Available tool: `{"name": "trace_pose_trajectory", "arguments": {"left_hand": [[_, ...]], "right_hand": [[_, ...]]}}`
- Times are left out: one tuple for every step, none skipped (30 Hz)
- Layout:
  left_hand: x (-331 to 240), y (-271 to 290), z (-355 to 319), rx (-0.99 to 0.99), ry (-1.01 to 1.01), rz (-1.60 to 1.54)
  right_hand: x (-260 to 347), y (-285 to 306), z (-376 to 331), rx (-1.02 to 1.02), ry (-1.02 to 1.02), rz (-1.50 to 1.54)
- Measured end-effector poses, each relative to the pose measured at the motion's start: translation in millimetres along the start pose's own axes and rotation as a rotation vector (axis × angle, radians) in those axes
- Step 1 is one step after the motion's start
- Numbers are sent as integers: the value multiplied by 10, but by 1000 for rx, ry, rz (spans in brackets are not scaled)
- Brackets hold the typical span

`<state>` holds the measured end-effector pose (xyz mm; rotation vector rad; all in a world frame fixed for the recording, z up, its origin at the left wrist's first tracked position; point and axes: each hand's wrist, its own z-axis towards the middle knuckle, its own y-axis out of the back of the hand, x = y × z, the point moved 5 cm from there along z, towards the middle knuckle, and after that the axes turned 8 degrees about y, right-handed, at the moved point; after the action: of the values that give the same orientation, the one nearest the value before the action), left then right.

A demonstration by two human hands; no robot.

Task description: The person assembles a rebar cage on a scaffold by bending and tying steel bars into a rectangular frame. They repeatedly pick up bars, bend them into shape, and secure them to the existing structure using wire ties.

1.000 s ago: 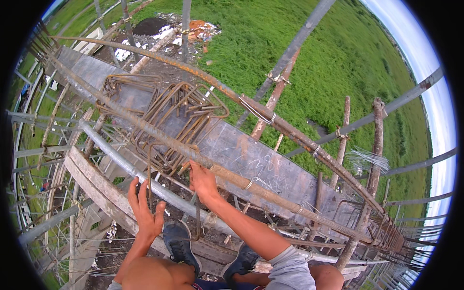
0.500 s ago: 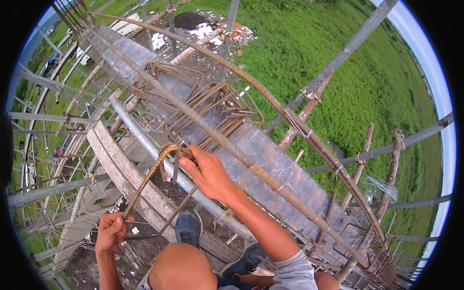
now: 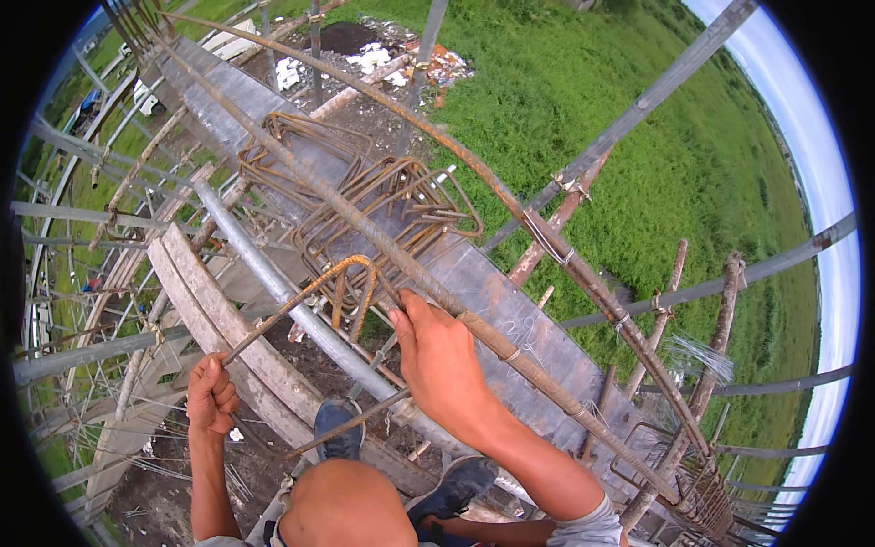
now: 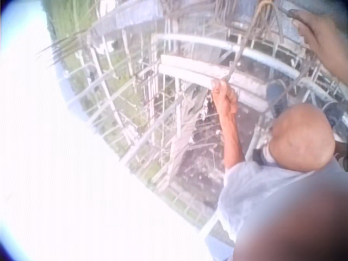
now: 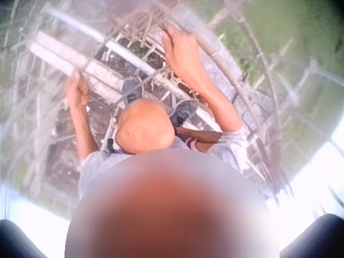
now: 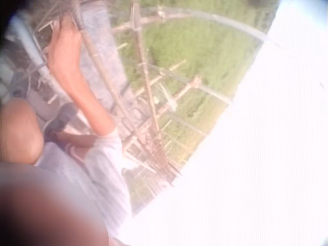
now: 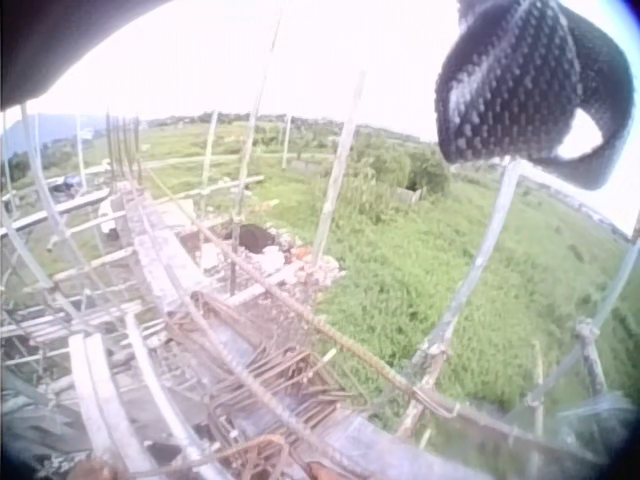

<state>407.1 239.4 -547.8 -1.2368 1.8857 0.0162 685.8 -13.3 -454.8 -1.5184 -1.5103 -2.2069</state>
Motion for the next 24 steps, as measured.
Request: {"name": "trace_pose_trajectory", "arguments": {"left_hand": [[28, -4, -15, 15, 0, -6], [55, -4, -31, 27, 0, -11], [65, -31, -56, 100, -23, -25], [93, 0, -78, 54, -5, -32], [106, -3, -107, 67, -13, -49], [106, -48, -145, 162, -37, -77], [132, -24, -163, 93, -9, -64], [145, -45, -185, 112, -2, -64], [155, -49, -194, 89, 7, -72], [159, -89, -197, 131, 7, -84], [165, -101, -187, 126, 15, -103], [181, -106, -168, 110, 40, -129], [184, -118, -150, 120, 38, -111], [196, -114, -129, 117, 49, -101], [196, -112, -114, 139, 33, -107], [218, -73, -102, 99, 58, -81], [228, -46, -92, 91, 56, -66], [228, -17, -93, 98, 43, -44], [245, 27, -100, 82, 40, -94], [262, 89, -113, 34, 42, -93], [279, 135, -126, 13, 36, -97], [301, 182, -140, -16, 42, -103], [297, 202, -155, 3, 6, -108], [293, 219, -162, 19, -17, -113]], "right_hand": [[53, 5, -17, 24, 3, -8], [115, 14, -25, 49, 5, -15], [220, 81, -29, 4, 91, -106], [319, 163, -31, -39, 176, -196], [412, 245, -32, -69, 257, -281], [458, 364, 1, -145, 333, -355], [430, 510, 84, -207, 405, -423], [353, 638, 195, -225, 435, -503], [178, 643, 386, -71, 383, -219], [-13, 562, 580, 122, 281, 48], [-167, 481, 649, 271, 162, 306], [-320, 394, 713, 392, 3, 540], [-438, 300, 728, 472, -174, 765], [-507, 190, 732, 545, -370, 998], [-507, 222, 814, 436, -147, 679], [-431, 280, 827, 313, 57, 378], [-289, 322, 816, 178, 257, 80], [-108, 384, 737, 54, 444, -168], [68, 454, 635, -109, 583, -439], [196, 476, 502, -73, 629, -406], [326, 469, 342, -27, 669, -377], [429, 434, 217, 5, 711, -344], [456, 325, 161, 15, 628, -376], [468, 178, 105, 9, 545, -407]]}}
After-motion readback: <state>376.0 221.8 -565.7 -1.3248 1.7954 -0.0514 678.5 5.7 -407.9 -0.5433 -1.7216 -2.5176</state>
